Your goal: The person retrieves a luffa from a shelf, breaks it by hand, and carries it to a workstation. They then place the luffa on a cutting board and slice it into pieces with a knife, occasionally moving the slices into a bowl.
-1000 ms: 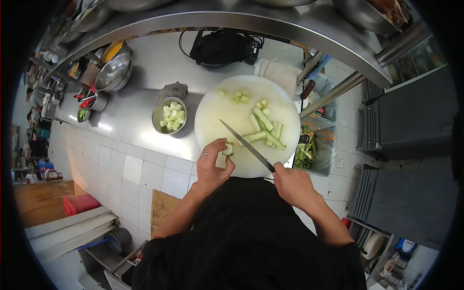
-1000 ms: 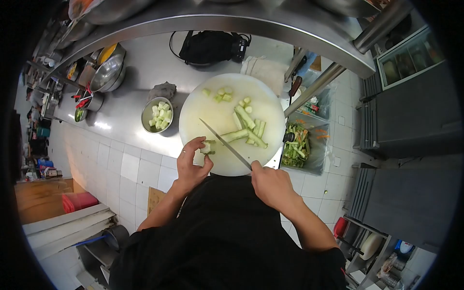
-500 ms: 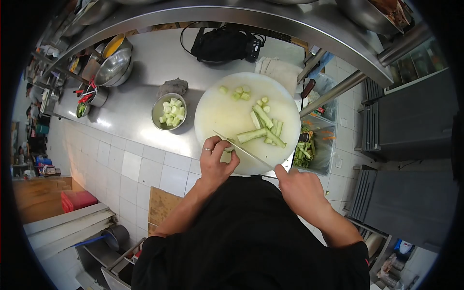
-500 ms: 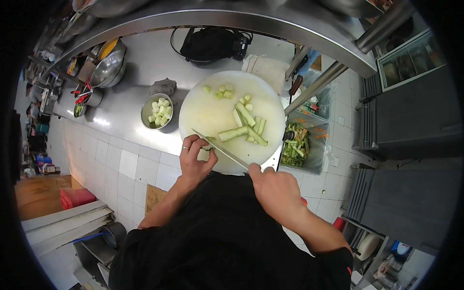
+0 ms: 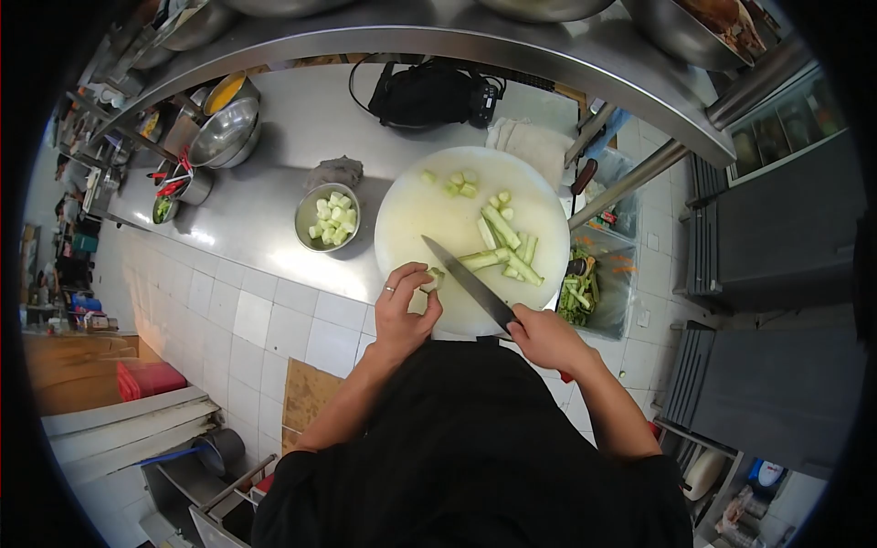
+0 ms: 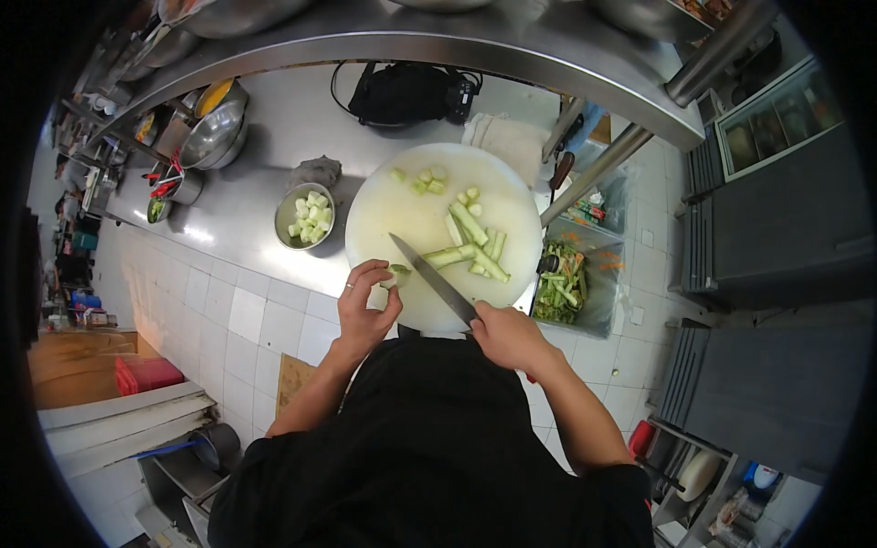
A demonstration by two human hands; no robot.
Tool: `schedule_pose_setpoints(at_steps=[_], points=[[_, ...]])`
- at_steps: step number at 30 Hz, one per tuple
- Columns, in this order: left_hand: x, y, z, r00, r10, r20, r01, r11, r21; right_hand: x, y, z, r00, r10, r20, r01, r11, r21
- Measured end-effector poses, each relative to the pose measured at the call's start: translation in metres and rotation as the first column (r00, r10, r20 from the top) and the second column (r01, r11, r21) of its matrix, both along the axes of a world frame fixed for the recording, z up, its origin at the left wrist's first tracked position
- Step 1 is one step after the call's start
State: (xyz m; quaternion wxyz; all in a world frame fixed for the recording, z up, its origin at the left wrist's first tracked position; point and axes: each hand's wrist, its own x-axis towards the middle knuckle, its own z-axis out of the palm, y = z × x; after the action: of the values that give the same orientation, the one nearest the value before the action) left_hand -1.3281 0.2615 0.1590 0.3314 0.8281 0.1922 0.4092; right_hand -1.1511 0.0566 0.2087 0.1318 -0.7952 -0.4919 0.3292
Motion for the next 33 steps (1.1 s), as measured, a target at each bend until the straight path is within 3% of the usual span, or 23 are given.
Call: schedule_pose_setpoints(at_steps=[4,7,13,19,24,28,31,33], points=[[-0.002,0.003,0.003,1.000,0.020,-0.011,-0.020,1.000,0.011,-0.020,-0.011,0.052,0.978,-0.007,0.210,-0.010,0.997,0.083],[0.001,0.000,-0.002,0.997,0.077,-0.023,-0.077,0.997,-0.004,-0.029,-0.018,0.079,0.901,0.089,0.425,-0.153,0.981,0.117],[0.004,-0.005,-0.007,0.996,0.081,-0.022,-0.083,0.995,-0.059,-0.038,-0.022,0.110,0.825,0.189,0.533,-0.206,0.978,-0.028],[0.003,-0.003,-0.003,0.997,0.067,-0.039,-0.068,0.997,-0.028,-0.029,0.011,0.073,0.898,0.170,0.406,-0.169,0.985,-0.037],[0.000,-0.001,-0.002,0.997,0.061,-0.055,-0.063,0.998,-0.021,-0.014,0.025,-0.002,0.989,0.065,0.136,-0.058,0.997,-0.051],[-0.002,0.006,-0.001,0.999,0.039,-0.025,-0.039,0.999,0.004,-0.001,0.000,-0.005,0.999,0.009,-0.043,-0.009,1.000,-0.003],[-0.001,0.006,0.003,0.999,0.042,-0.012,-0.042,0.999,-0.005,-0.012,-0.005,0.034,0.998,-0.028,0.057,0.029,0.999,-0.022],[0.002,0.002,0.009,0.997,0.072,0.017,-0.073,0.997,0.027,-0.022,-0.007,0.059,0.986,-0.007,0.168,-0.006,0.997,0.075]])
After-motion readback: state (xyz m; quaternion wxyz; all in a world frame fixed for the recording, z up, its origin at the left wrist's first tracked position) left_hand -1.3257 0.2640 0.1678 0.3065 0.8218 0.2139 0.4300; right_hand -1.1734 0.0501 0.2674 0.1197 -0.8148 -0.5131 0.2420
